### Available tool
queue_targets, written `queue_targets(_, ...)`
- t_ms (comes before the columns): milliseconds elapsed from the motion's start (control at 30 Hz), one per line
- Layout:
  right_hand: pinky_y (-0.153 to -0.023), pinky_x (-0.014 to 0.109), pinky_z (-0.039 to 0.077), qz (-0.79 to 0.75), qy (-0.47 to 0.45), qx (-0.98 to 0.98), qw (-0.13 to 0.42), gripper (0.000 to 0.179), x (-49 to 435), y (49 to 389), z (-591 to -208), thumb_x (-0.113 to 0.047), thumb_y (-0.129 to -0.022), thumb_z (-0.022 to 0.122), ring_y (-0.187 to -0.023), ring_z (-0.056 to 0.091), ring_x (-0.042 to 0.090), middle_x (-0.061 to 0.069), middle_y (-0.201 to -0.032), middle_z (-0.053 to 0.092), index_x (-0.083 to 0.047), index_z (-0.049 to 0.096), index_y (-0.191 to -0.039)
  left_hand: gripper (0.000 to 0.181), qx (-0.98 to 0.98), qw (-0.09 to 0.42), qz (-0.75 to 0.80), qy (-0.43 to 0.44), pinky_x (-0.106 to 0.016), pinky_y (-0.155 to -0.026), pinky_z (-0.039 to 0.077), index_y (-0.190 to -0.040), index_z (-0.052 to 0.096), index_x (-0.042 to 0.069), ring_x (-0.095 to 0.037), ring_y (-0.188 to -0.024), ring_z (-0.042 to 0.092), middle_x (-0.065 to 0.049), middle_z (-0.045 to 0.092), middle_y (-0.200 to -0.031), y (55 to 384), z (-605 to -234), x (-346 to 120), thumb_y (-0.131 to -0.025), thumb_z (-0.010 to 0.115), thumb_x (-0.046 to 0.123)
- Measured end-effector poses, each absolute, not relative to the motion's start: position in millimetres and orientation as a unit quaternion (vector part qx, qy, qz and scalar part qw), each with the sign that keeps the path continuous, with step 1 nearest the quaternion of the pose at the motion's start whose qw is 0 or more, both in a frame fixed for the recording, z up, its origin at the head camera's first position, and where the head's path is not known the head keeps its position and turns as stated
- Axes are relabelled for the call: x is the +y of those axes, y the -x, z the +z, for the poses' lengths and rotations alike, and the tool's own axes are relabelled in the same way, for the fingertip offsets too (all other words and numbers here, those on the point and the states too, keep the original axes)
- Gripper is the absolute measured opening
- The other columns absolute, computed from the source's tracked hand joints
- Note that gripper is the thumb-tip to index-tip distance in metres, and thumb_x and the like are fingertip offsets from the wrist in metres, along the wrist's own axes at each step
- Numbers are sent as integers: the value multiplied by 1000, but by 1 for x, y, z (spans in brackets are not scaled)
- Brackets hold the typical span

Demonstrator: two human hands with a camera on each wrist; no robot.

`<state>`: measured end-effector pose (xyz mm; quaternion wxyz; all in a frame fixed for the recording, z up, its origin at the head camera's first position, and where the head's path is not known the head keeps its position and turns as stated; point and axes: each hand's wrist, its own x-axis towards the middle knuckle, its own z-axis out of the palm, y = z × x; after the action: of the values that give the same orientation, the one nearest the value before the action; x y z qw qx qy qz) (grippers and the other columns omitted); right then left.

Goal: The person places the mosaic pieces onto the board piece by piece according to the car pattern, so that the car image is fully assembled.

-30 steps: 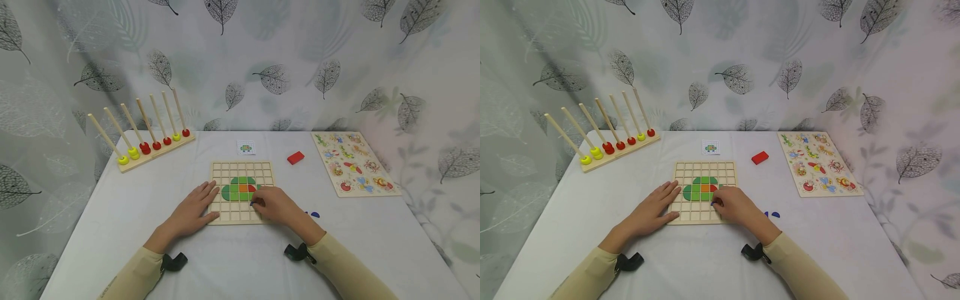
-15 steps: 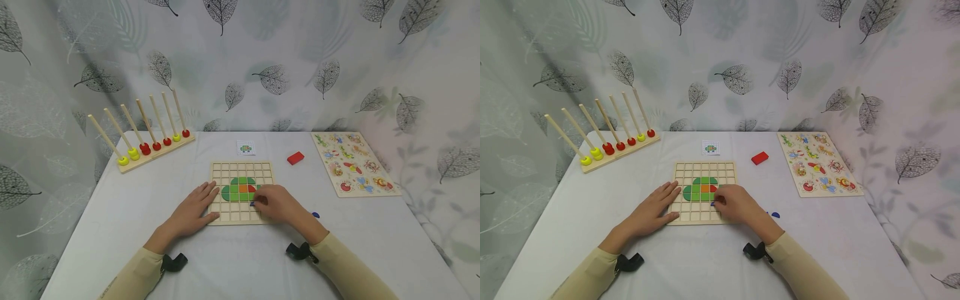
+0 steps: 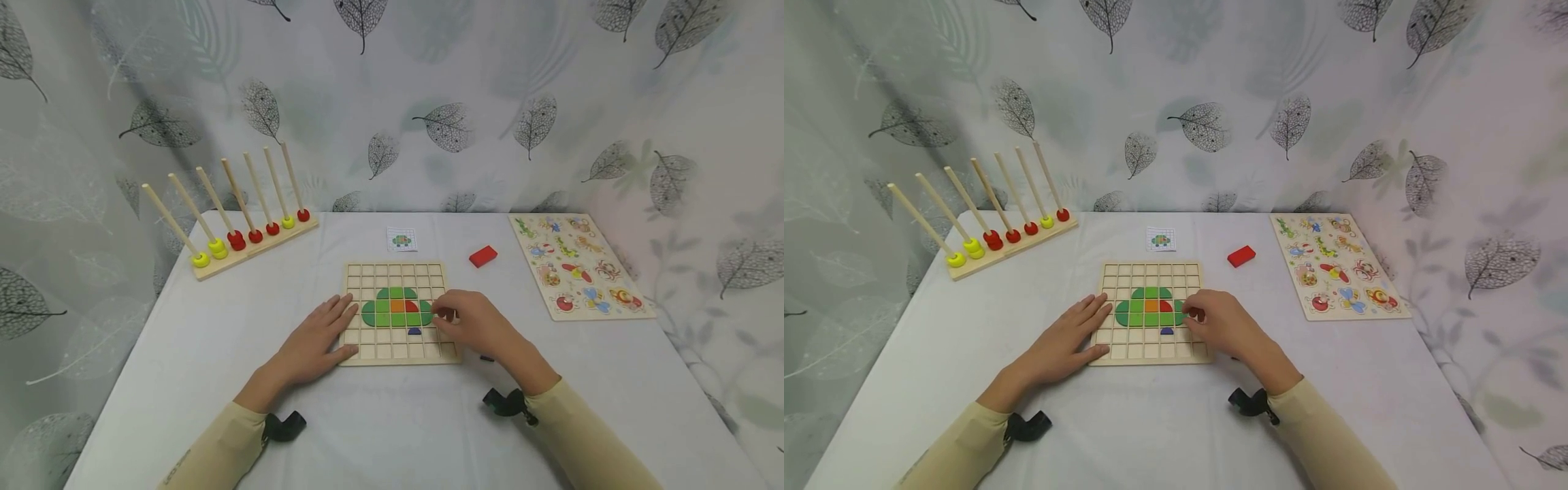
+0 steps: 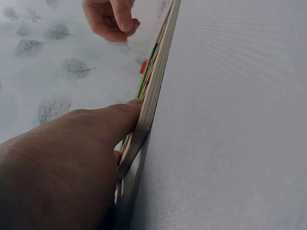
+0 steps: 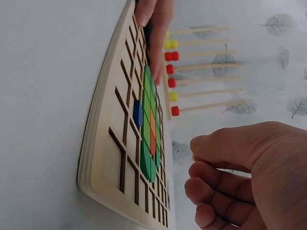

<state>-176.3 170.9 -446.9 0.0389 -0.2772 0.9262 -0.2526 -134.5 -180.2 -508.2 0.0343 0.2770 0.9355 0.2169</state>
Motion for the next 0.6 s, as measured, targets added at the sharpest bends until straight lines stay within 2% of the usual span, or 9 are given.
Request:
queue_targets(333,-79,34,58,-256,256,931,39,17,189,172,-442,-11,-95,85,-88,62,12,-12,-94,69,-13,81,-111,83,934,33,219,-280,-52,-132,18,-171,33,6,-34,-165,16,-11,22,-179,134,-507,-181,-107,64,50)
queue_targets(600,-83,41,61,-255,249,934,28,21,208,170,-434,-9,-94,86,-89,63,14,-8,-99,72,-10,81,-115,84,936,34,215,-276,-51,-132,18,-171,33,6,-33,-165,15,-10,22,-179,133,-506,-180,-107,64,50)
